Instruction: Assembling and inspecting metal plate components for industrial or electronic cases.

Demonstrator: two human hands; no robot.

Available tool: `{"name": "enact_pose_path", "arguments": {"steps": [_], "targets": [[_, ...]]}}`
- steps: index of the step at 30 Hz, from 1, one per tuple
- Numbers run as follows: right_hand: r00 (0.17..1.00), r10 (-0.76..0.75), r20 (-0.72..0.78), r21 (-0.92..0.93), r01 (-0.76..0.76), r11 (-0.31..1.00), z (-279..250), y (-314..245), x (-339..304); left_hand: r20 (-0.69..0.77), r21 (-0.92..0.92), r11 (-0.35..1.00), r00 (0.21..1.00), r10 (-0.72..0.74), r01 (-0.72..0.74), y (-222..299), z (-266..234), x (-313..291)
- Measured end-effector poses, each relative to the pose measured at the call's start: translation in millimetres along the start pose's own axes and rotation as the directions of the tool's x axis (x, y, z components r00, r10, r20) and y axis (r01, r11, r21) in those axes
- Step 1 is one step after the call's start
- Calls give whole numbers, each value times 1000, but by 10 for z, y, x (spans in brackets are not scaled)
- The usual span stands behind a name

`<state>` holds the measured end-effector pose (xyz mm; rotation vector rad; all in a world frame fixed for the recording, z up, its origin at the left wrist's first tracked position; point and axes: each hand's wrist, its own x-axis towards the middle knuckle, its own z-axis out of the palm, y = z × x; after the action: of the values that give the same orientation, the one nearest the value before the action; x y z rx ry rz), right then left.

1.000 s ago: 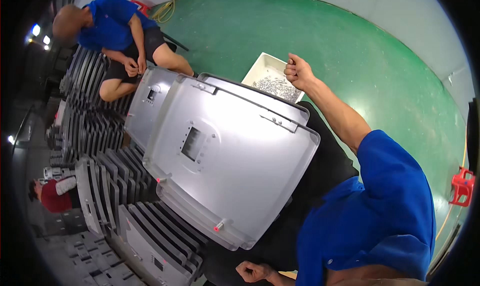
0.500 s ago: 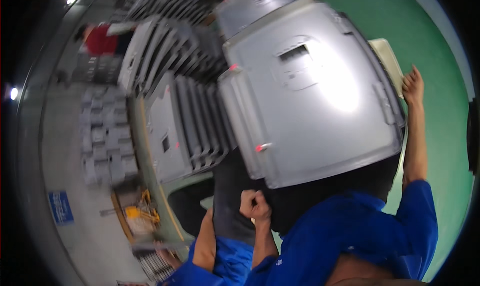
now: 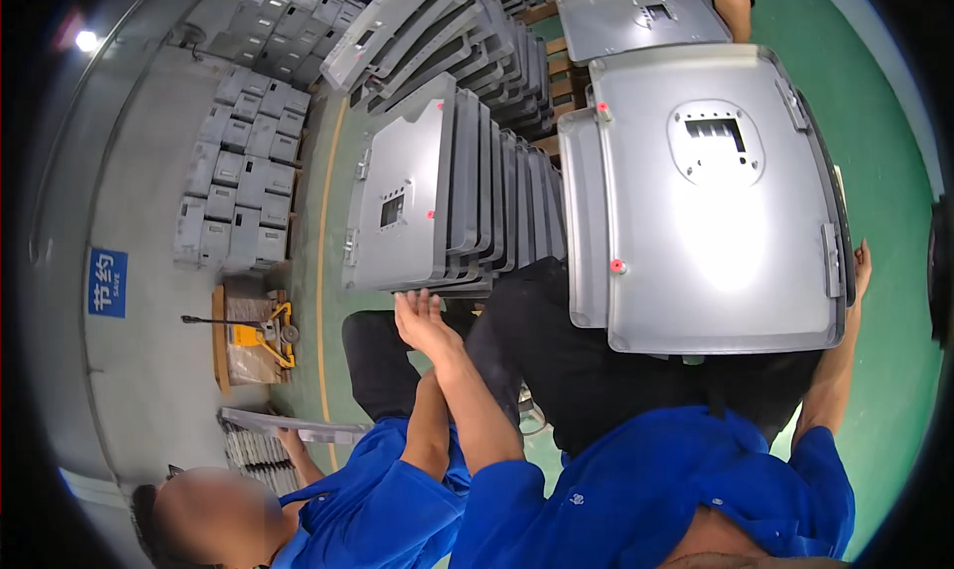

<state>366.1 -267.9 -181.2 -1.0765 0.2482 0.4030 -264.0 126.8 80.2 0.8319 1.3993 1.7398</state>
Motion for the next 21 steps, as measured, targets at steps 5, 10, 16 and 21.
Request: {"name": "enact_pose_path", "arguments": {"steps": [5, 10, 16, 21], "targets": [[997, -61, 49, -59, 64, 996, -248, 105, 295, 45, -75, 931, 933, -356, 358, -195, -152, 962], [967, -236, 94, -414, 254, 874, -317, 284, 433, 180, 36, 889, 873, -454, 456, -240, -295, 1187], [933, -327, 151, -548, 354, 758, -502, 289, 477, 226, 42, 940, 913, -339, 339, -21, -56, 1206], [885, -411, 219, -670, 442, 596, -578, 222, 505, 244, 5, 970, 941, -235, 241, 488, 192, 1485]]}}
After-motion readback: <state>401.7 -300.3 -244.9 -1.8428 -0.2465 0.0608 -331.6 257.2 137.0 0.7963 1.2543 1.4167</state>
